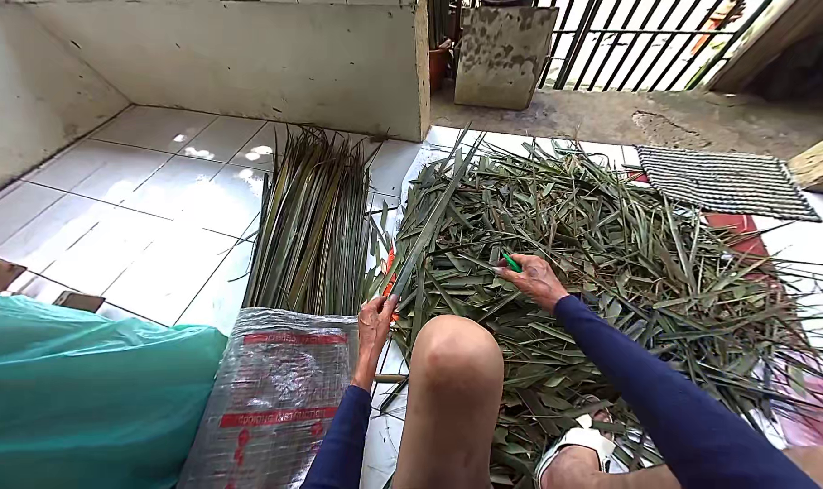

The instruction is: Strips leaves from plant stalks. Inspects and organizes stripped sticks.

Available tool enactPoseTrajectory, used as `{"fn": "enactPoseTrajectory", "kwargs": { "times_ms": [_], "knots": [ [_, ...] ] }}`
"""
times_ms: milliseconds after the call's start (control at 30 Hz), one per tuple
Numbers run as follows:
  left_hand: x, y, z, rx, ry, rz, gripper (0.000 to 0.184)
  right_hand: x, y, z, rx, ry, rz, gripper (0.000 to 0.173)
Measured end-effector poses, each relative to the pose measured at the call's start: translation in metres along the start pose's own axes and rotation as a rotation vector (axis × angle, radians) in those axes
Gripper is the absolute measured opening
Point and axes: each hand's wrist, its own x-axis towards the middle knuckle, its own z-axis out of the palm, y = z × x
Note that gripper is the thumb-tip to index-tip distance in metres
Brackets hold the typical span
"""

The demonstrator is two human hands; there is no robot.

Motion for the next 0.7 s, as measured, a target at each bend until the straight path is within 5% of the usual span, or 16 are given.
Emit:
{"fn": "enactPoseTrajectory", "kwargs": {
  "times_ms": [133, 233, 500, 700],
  "knots": [
    [-0.031, 0.041, -0.006, -0.374, 0.012, 0.0, 0.024, 0.017, -0.02, 0.073, 0.409, 0.067, 0.024, 0.023],
    [-0.042, 0.066, -0.005, -0.381, -0.008, 0.023, 0.022, 0.02, -0.036, 0.105, 0.609, 0.061, -0.004, 0.024],
    [-0.027, 0.05, 0.023, -0.353, -0.235, 0.165, 0.024, 0.008, -0.022, 0.111, 0.861, 0.153, 0.04, 0.018],
    [-0.061, 0.17, 0.023, -0.227, -0.345, -0.296, 0.027, -0.006, 0.01, 0.116, 0.897, 0.209, 0.11, 0.021]
  ]
}}
